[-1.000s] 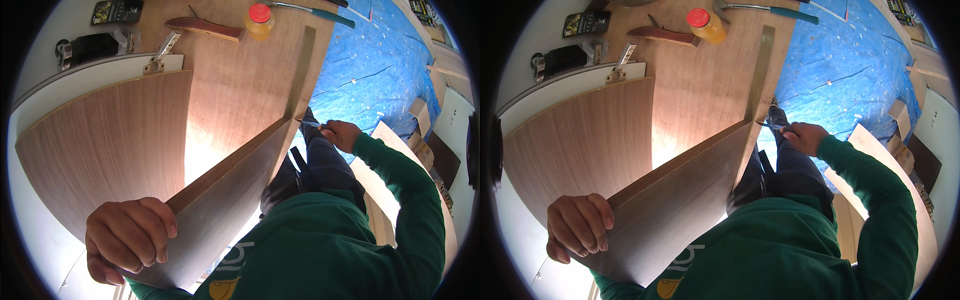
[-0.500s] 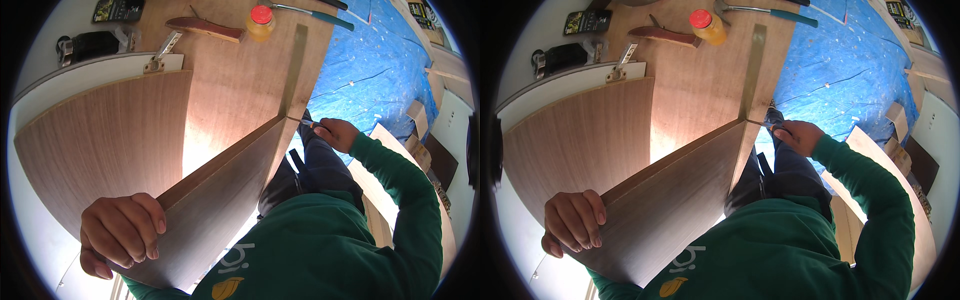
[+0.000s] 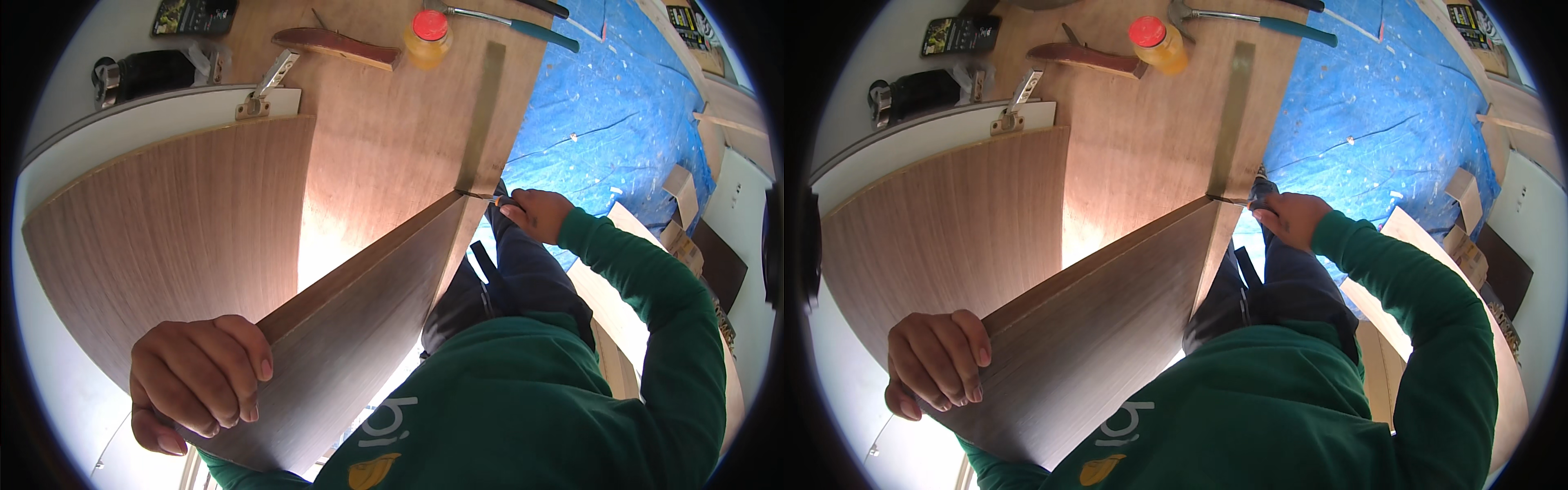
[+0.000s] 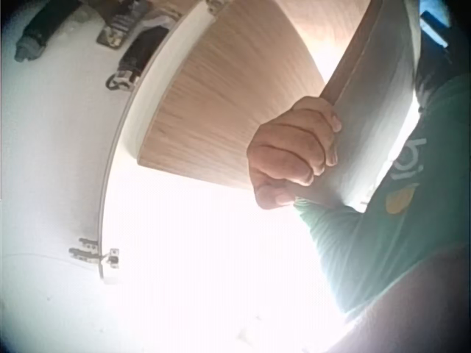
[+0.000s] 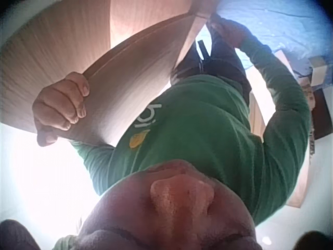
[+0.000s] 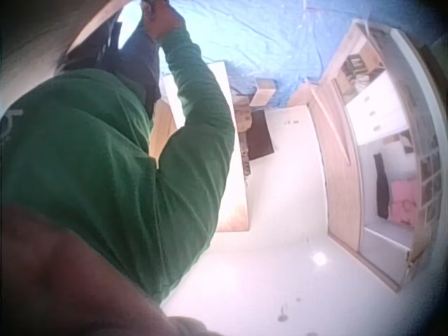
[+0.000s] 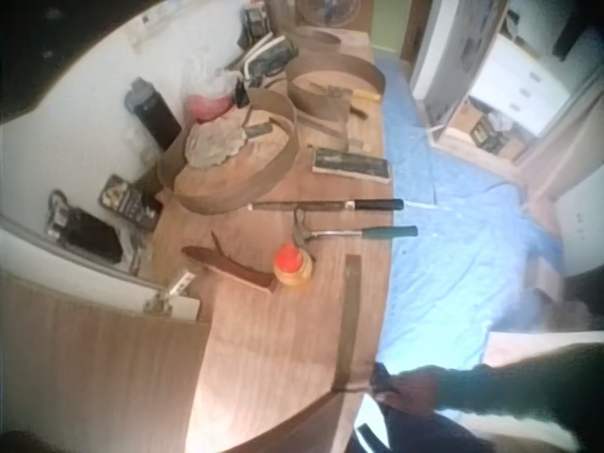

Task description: The person assembles a wooden cabinet by aligning and hammering a curved wooden trim piece onto a cabinet door, then attaching a larger wooden panel to the cabinet frame. The person uses a hammer and a utility knife to secure and trim the components.

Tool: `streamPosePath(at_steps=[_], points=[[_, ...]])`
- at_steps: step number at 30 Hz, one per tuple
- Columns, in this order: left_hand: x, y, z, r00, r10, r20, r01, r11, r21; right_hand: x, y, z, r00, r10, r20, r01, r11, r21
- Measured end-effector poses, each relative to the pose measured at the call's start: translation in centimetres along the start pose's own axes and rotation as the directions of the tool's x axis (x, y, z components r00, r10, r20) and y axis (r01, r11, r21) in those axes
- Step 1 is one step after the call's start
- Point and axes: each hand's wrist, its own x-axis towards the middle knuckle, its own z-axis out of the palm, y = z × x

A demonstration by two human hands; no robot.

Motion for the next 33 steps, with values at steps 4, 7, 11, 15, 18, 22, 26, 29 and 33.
streamPosePath(at_steps=[4,7,11,15,18,22,26,29,33], points=[[0.1,-0.7,-0.3,0.999,-0.029,0.014,0.03,0.999,-0.026,-1.0,1.5,0.1,1.0,0.002,0.005,-0.002,1.0,0.005],[0.1,-0.8,-0.7,0.999,-0.034,0.02,0.035,0.998,-0.045,-2.6,2.7,0.0,0.998,0.055,0.01,-0.055,0.998,-0.003],[-0.3,-0.7,-0.8,1.0,0.004,-0.001,-0.004,0.999,-0.041,-3.6,2.8,0.0,0.994,0.104,0.02,-0.105,0.994,0.033],[-0.6,-0.3,-0.5,1.0,0.008,-0.013,-0.009,1.0,-0.016,-4.1,2.0,-1.2,0.99,0.116,0.084,-0.119,0.992,0.029],[-0.6,-0.4,-0.7,1.0,0.0,0.0,0.0,0.999,-0.032,-4.1,1.0,-1.6,0.991,0.116,0.074,-0.122,0.989,0.085],[-0.6,-0.5,-0.5,1.0,0.002,-0.013,-0.002,1.0,-0.028,-2.3,0.0,-1.6,0.998,0.063,0.018,-0.065,0.989,0.129],[-0.6,-0.4,-0.3,1.0,0.0,-0.024,-0.001,1.0,-0.029,-0.5,-0.6,-2.1,0.998,0.026,0.061,-0.033,0.993,0.115],[-0.5,-0.4,-0.2,1.0,-0.005,-0.027,0.004,1.0,-0.027,0.2,-1.1,-2.4,0.995,0.02,0.099,-0.028,0.996,0.088],[-0.5,-0.3,-0.1,1.0,0.001,-0.018,-0.001,1.0,-0.018,0.3,-1.0,-2.2,0.994,0.043,0.1,-0.042,0.999,-0.011]])
